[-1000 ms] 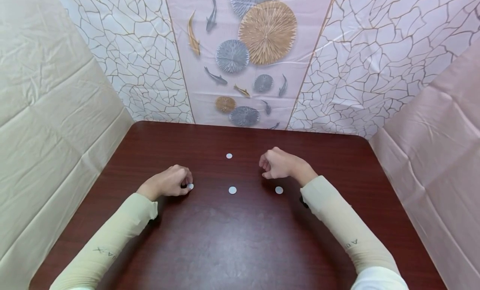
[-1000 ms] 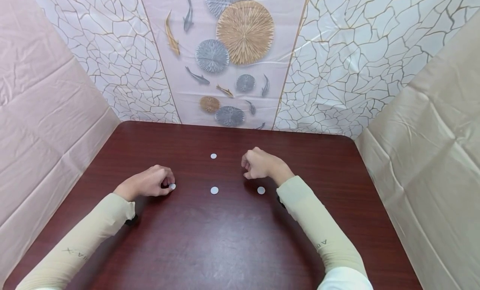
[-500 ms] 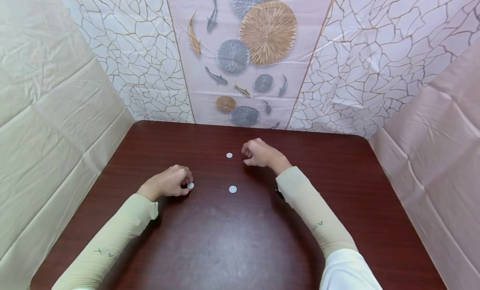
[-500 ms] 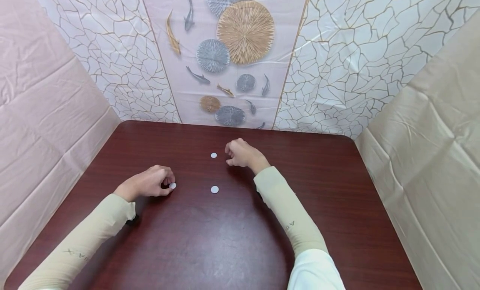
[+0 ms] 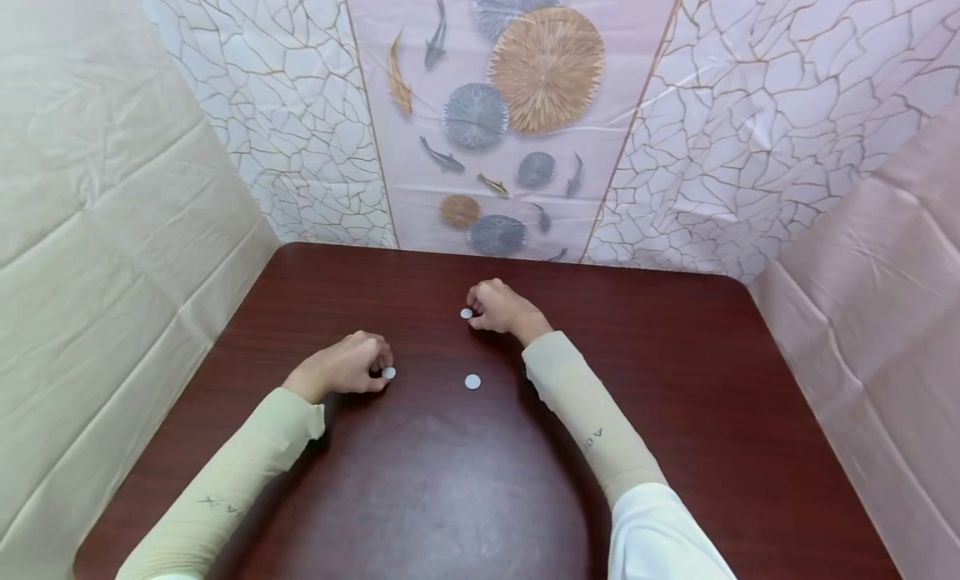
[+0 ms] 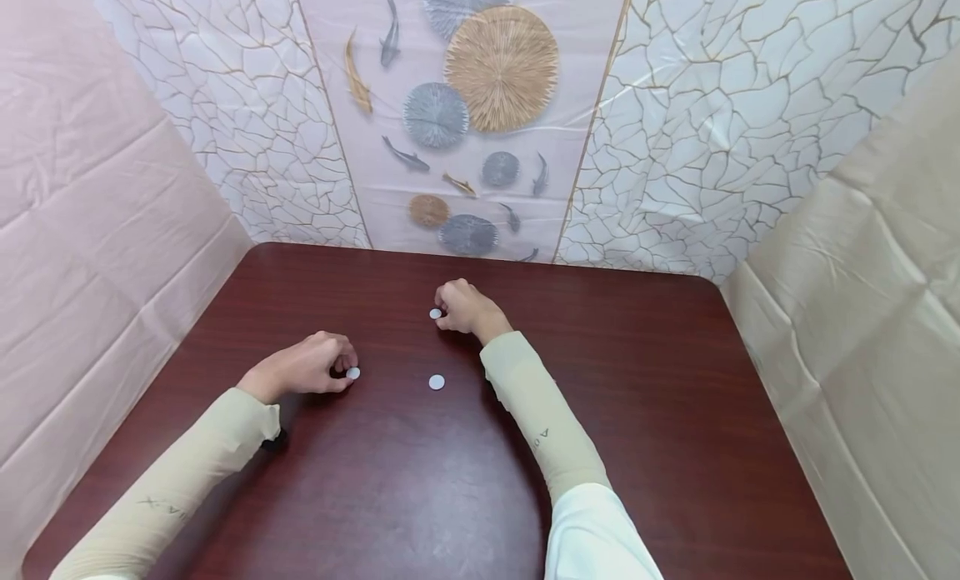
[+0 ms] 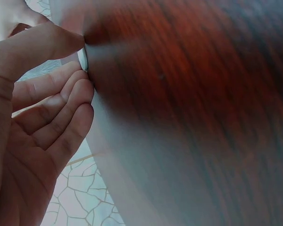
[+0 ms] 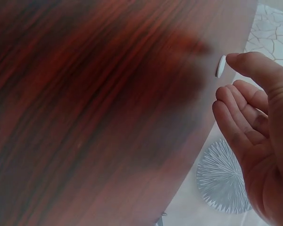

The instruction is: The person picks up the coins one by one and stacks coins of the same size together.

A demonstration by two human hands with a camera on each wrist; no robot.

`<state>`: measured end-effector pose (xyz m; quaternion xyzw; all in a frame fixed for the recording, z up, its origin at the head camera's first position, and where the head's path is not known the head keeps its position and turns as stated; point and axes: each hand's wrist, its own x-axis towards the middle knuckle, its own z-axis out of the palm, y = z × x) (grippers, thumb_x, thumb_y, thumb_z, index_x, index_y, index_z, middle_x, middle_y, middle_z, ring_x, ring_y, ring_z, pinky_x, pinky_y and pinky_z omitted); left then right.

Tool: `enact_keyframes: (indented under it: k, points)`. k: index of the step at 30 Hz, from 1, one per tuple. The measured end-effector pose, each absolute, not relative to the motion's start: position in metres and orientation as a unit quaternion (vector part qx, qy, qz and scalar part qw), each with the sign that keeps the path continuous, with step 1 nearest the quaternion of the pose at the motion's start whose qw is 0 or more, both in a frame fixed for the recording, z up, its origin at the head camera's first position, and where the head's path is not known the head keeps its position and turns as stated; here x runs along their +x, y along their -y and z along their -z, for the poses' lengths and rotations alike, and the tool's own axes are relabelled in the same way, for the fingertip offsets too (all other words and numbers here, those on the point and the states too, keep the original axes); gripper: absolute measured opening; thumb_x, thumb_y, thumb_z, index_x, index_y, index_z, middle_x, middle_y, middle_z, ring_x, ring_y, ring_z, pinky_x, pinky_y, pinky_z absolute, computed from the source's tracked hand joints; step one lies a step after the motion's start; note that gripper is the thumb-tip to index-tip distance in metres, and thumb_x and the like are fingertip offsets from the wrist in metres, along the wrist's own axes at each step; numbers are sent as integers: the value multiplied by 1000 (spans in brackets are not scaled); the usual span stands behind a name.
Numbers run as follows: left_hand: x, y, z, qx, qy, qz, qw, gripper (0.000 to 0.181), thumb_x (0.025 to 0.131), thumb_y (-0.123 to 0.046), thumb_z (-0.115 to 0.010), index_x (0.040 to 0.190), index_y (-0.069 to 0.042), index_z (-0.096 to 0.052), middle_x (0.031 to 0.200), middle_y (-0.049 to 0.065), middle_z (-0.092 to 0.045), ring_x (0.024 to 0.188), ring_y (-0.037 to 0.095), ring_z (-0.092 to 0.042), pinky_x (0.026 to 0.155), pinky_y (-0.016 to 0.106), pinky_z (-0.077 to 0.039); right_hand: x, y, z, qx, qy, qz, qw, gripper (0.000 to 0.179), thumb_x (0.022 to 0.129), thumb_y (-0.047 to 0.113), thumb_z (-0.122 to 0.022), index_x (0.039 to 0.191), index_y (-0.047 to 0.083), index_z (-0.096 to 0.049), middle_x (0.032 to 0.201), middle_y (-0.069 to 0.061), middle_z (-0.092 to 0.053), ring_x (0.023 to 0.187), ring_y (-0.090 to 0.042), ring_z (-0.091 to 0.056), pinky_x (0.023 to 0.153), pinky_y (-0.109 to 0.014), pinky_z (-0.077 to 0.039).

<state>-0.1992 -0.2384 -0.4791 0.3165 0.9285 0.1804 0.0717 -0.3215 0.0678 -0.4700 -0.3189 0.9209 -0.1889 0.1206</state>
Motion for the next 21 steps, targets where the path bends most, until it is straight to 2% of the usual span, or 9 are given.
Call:
enact_keyframes:
  k: [11,18,21]
  points:
    - [-200,239,480,312,-931,-179,70,11,89,-14,-77,97,-8,-73,91,1,-68,82,11,-64,75,28,-57,-332,-56,471,-321,-929,135,129,32,98,20,-75,122,0,-73,117,-14,-74,110,-23,-70,97,-36,-58]
    - [-200,239,481,309,-931,-176,76,12,89,-15,-77,98,-8,-73,92,1,-68,83,10,-64,76,27,-57,-335,-51,466,-329,-926,120,139,16,97,19,-77,106,7,-79,106,-9,-77,95,-19,-69,87,-34,-59]
    - [-199,239,481,311,-931,-178,76,13,89,-14,-77,98,-7,-73,92,2,-68,83,10,-64,76,27,-57,-335,-48,464,-322,-929,118,141,13,96,18,-78,105,8,-80,105,-8,-77,93,-18,-69,86,-34,-58]
